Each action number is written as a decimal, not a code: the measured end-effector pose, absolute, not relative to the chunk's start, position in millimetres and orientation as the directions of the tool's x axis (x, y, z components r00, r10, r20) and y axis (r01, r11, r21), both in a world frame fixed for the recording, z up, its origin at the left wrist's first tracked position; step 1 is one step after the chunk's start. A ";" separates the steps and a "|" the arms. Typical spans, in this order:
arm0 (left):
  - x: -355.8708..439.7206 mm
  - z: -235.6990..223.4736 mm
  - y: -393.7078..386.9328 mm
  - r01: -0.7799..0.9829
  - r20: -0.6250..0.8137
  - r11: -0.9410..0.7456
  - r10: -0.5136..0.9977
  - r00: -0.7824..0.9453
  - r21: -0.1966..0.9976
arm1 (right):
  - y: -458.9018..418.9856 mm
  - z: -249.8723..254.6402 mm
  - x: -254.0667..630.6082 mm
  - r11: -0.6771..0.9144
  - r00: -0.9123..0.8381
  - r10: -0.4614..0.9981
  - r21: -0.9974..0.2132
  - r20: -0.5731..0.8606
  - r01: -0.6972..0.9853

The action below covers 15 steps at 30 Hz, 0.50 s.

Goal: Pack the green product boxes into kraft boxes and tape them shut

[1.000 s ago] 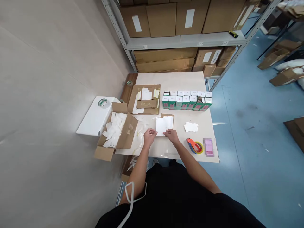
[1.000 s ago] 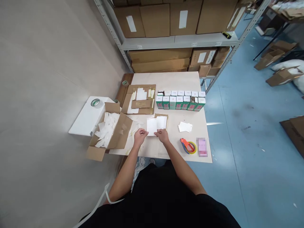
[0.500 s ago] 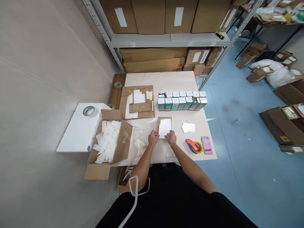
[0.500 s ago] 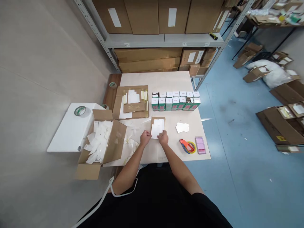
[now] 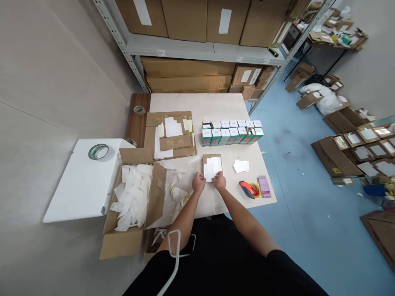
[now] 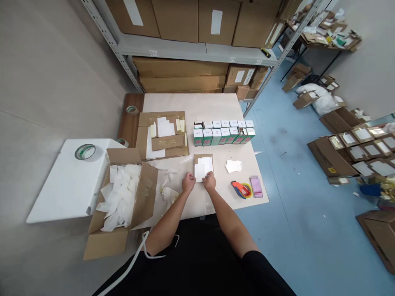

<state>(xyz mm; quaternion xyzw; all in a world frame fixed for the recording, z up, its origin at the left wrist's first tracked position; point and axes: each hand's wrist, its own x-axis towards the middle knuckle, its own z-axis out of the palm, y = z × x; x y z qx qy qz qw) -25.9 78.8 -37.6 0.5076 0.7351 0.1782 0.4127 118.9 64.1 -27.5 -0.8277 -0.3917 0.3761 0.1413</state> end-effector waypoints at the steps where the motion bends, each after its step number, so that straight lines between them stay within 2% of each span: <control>1: -25.5 -38.2 78.7 0.602 -0.423 0.416 0.895 -0.139 0.682 | 64.4 -28.3 118.8 -0.656 0.414 0.752 -0.520 -0.514 0.547; 6: -21.3 -36.7 79.2 0.626 -0.442 0.433 0.884 -0.152 0.649 | 66.2 -30.5 119.3 -0.666 0.423 0.740 -0.478 -0.523 0.573; 11: -29.5 -34.0 88.0 0.727 -0.478 0.416 0.868 -0.138 0.546 | 69.1 -30.5 117.6 -0.663 0.420 0.733 -0.426 -0.534 0.615; 15: -35.5 -31.3 97.1 0.818 -0.499 0.347 0.862 -0.086 0.458 | 74.6 -30.1 114.9 -0.602 0.392 0.755 -0.319 -0.526 0.732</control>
